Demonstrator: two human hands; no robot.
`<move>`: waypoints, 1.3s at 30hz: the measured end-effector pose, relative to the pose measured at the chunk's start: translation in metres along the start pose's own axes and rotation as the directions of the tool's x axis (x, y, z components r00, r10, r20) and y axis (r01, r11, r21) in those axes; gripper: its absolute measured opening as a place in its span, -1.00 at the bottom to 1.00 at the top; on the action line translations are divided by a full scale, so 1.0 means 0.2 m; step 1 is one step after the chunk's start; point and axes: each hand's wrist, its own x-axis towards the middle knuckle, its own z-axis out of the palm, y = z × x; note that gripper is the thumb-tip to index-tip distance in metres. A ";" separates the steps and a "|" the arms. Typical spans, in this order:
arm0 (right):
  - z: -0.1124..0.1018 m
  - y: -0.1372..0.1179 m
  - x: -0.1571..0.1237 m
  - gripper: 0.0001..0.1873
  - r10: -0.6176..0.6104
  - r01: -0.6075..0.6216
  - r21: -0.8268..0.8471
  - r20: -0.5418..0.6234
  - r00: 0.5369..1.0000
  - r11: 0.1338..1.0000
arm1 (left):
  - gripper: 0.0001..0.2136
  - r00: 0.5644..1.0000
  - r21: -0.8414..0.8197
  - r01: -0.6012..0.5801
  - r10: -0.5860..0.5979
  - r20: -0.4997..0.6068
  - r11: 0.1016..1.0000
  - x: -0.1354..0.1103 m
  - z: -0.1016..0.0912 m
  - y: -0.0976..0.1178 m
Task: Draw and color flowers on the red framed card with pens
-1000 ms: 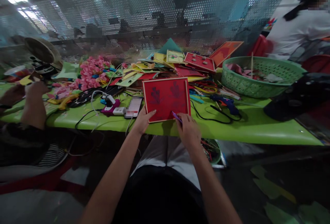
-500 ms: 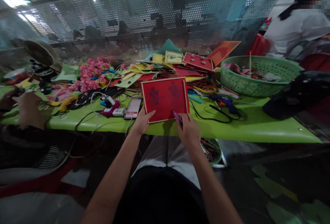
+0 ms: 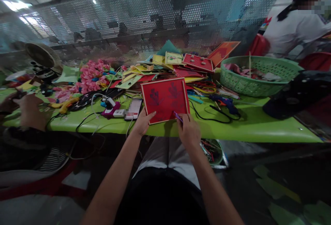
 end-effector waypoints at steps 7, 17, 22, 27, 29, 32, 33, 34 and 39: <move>0.00 0.01 0.01 -0.67 -0.050 0.049 0.034 0.030 0.998 0.998 | -0.60 1.000 0.001 -0.008 0.008 0.003 1.000 0.00 0.00 0.00; 0.01 -0.01 0.03 -0.64 -0.006 0.006 0.053 0.001 1.000 0.999 | -0.58 1.000 -0.001 -0.009 0.009 0.018 1.000 0.01 -0.01 -0.01; 0.03 -0.03 0.03 -0.65 0.009 -0.010 0.074 0.006 1.000 0.997 | -0.58 1.000 -0.009 -0.006 0.006 0.020 1.000 0.00 -0.01 -0.01; 0.04 -0.03 0.03 -0.64 0.055 -0.055 0.089 -0.005 0.998 0.995 | -0.58 1.000 -0.022 -0.002 0.002 0.012 1.000 0.00 0.00 0.01; 0.04 -0.03 0.03 -0.64 0.074 -0.073 0.084 -0.011 0.997 0.994 | -0.57 1.000 -0.027 0.003 -0.002 0.012 1.000 0.00 0.00 0.01; 0.04 -0.03 0.03 -0.64 0.079 -0.078 0.079 -0.005 0.997 0.994 | -0.57 1.000 -0.033 0.007 -0.007 0.011 0.999 -0.01 0.01 0.02; 0.04 -0.03 0.03 -0.65 0.072 -0.072 0.080 0.002 0.997 0.994 | -0.57 1.000 -0.034 0.008 -0.008 0.011 0.999 -0.01 0.01 0.02; 0.04 -0.03 0.03 -0.65 0.062 -0.063 0.081 0.011 0.998 0.995 | -0.58 1.000 -0.033 0.009 -0.009 0.012 0.999 -0.01 0.01 0.02; 0.03 -0.03 0.02 -0.68 0.028 -0.031 0.086 0.035 0.999 0.996 | -0.59 1.000 -0.027 0.018 -0.018 0.018 0.999 0.00 0.00 0.02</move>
